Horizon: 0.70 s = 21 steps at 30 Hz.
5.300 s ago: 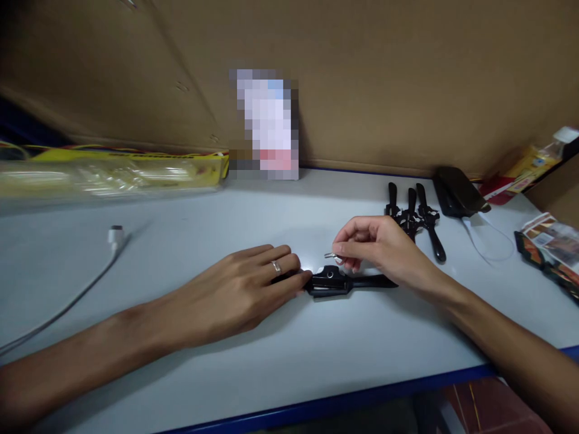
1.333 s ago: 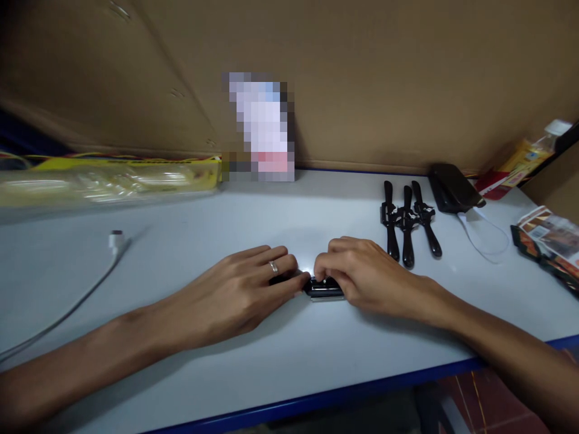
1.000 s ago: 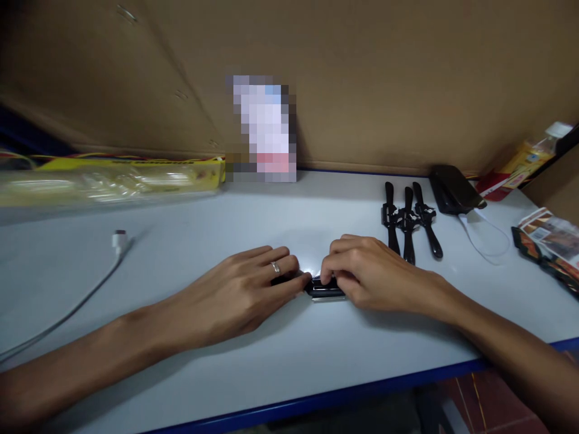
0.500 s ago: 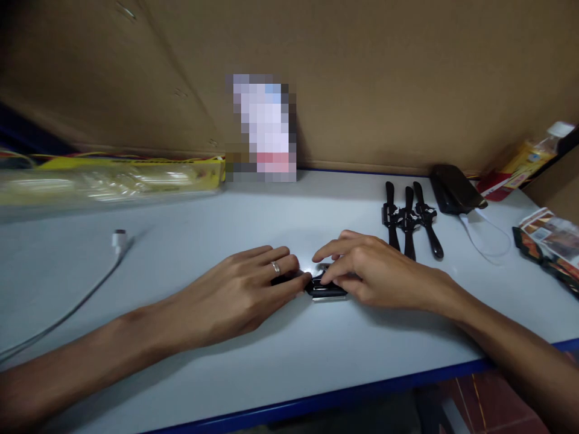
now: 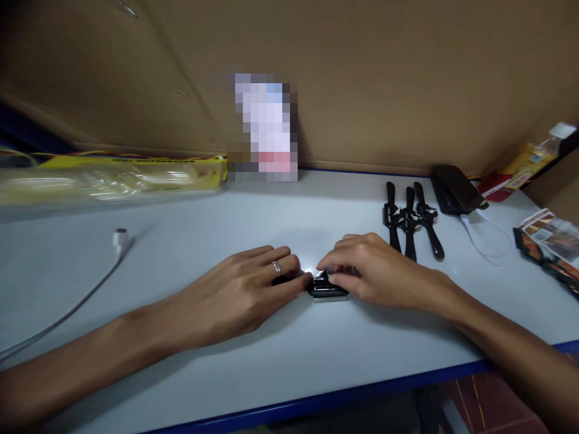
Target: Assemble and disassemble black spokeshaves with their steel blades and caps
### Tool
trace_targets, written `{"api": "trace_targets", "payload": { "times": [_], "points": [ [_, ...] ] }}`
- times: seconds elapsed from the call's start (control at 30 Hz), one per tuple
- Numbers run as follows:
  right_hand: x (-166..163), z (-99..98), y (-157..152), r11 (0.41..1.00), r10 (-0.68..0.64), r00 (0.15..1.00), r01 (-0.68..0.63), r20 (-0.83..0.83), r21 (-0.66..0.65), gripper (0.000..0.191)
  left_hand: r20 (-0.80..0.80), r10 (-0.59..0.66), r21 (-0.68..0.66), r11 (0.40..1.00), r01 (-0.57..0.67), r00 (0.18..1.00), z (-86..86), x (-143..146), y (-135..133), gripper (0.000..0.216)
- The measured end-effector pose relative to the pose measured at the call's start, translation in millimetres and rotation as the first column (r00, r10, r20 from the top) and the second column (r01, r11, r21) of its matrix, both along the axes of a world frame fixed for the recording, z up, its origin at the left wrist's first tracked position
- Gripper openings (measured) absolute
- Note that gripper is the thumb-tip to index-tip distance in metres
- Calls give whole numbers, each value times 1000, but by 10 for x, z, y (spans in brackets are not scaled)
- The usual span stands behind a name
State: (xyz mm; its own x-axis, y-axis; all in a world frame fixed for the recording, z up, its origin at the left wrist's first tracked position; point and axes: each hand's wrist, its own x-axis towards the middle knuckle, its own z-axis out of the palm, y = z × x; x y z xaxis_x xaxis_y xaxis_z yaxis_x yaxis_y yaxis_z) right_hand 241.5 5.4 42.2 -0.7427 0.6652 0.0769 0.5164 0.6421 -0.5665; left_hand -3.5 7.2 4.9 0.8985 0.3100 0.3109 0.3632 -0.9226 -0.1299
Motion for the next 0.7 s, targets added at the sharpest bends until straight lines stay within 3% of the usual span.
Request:
{"api": "trace_targets", "payload": {
  "times": [0.3, 0.4, 0.6, 0.7],
  "points": [
    [1, 8, 1, 974, -131, 991, 129, 0, -188, 14, -3, -7, 0, 1000, 7, 1000, -8, -10, 5, 15],
    [-34, -62, -17, 974, -201, 980, 199, -7, -113, 5, 2, -8, 4, 1000, 8, 1000, -7, -8, 3, 13],
    [-109, -212, -73, 955, -206, 978, 205, -19, 212, 32, 7, -16, 0, 1000, 16, 1000, -15, -8, 6, 16],
    [-118, -191, -85, 977, -132, 990, 138, -49, 164, 41, 9, -19, -4, 1000, 19, 1000, -14, -6, 7, 16]
  ]
}}
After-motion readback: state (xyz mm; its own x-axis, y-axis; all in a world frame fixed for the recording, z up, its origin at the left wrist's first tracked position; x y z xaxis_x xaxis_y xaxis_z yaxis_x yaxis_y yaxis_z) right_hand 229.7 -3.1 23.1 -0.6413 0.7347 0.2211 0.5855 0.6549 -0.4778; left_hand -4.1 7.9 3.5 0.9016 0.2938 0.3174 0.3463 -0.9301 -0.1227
